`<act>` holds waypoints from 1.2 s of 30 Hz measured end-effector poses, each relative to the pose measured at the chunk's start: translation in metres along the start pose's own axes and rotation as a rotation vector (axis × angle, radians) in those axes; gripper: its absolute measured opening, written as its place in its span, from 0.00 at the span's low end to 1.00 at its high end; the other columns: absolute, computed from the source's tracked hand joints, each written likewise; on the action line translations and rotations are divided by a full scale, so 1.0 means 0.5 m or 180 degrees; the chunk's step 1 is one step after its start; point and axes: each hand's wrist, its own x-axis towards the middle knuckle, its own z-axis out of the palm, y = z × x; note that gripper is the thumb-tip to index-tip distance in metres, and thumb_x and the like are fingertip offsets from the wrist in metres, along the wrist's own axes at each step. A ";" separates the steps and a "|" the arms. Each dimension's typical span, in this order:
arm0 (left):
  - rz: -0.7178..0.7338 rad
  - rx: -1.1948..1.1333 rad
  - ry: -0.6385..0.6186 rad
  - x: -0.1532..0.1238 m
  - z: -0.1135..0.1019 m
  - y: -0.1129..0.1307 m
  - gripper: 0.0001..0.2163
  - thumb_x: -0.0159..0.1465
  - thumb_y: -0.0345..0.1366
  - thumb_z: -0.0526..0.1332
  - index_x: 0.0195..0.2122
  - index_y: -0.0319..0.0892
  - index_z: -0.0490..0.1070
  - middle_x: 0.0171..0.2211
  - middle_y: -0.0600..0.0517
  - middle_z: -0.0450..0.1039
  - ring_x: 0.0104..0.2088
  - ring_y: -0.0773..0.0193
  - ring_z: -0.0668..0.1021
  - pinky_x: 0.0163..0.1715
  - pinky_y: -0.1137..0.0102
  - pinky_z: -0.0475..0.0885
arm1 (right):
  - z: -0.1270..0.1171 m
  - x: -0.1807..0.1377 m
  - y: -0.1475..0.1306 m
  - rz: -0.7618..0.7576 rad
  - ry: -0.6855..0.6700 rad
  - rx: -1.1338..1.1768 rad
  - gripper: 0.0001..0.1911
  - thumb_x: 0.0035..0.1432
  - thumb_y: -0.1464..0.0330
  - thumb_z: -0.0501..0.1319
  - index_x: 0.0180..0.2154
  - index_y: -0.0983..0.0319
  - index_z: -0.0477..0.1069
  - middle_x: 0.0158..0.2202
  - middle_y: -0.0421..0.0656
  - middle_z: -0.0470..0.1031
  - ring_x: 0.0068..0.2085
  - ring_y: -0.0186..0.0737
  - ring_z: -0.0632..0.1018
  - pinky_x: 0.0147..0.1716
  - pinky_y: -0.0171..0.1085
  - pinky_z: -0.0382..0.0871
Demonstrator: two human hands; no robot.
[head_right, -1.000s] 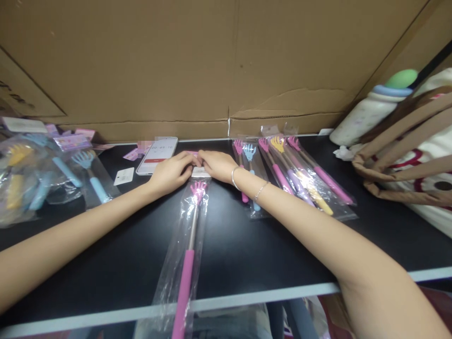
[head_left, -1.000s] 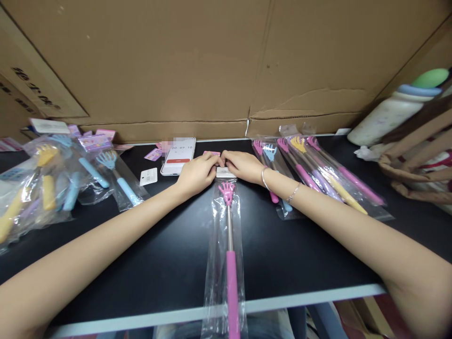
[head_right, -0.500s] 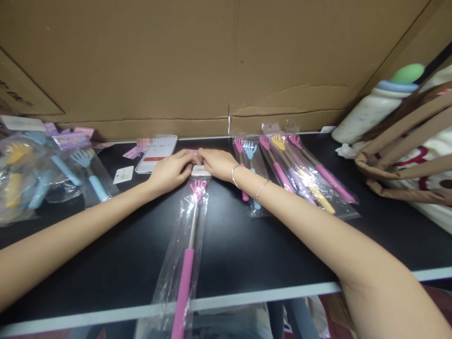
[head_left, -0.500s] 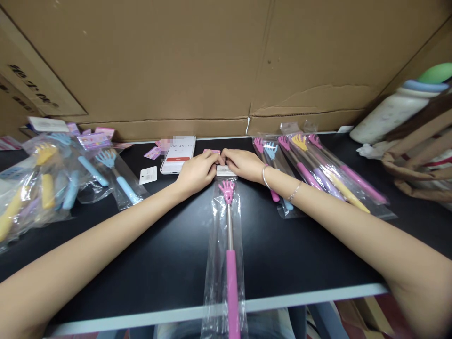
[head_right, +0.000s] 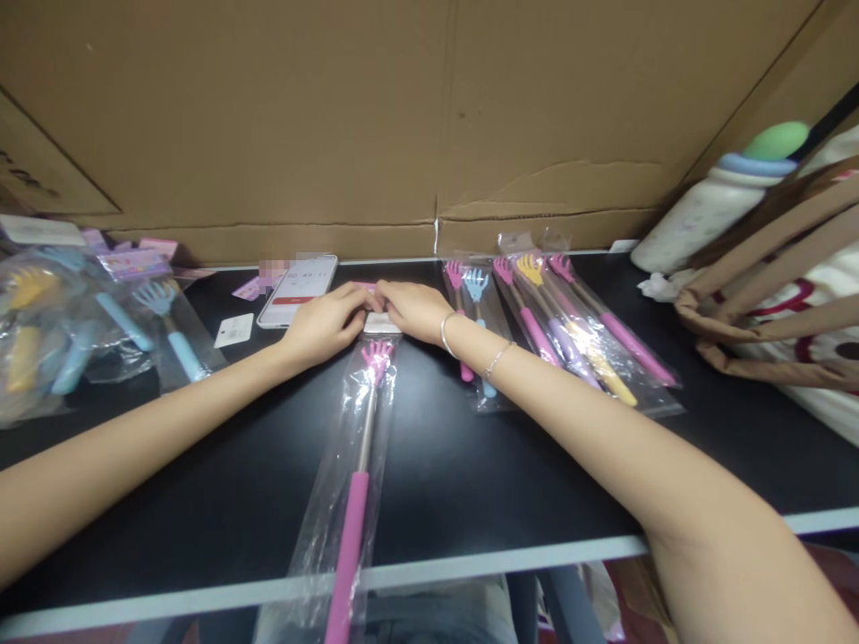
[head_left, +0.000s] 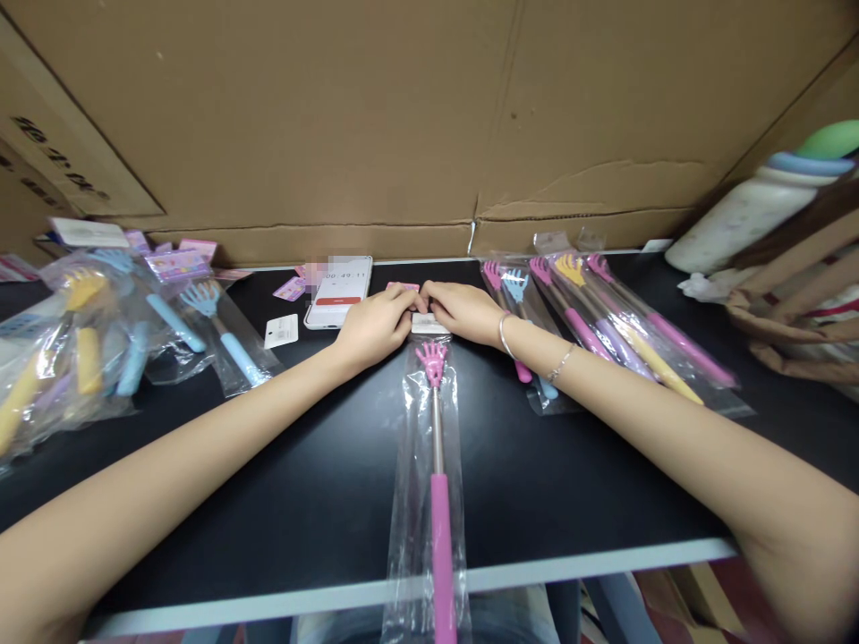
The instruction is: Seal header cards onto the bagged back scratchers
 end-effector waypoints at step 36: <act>-0.0037 -0.0027 -0.0044 0.000 -0.003 0.004 0.15 0.67 0.29 0.51 0.50 0.46 0.73 0.55 0.49 0.73 0.50 0.53 0.78 0.44 0.62 0.76 | -0.004 -0.001 -0.003 0.0046 -0.0037 -0.0020 0.13 0.64 0.72 0.48 0.45 0.63 0.69 0.44 0.46 0.76 0.40 0.36 0.71 0.39 0.34 0.54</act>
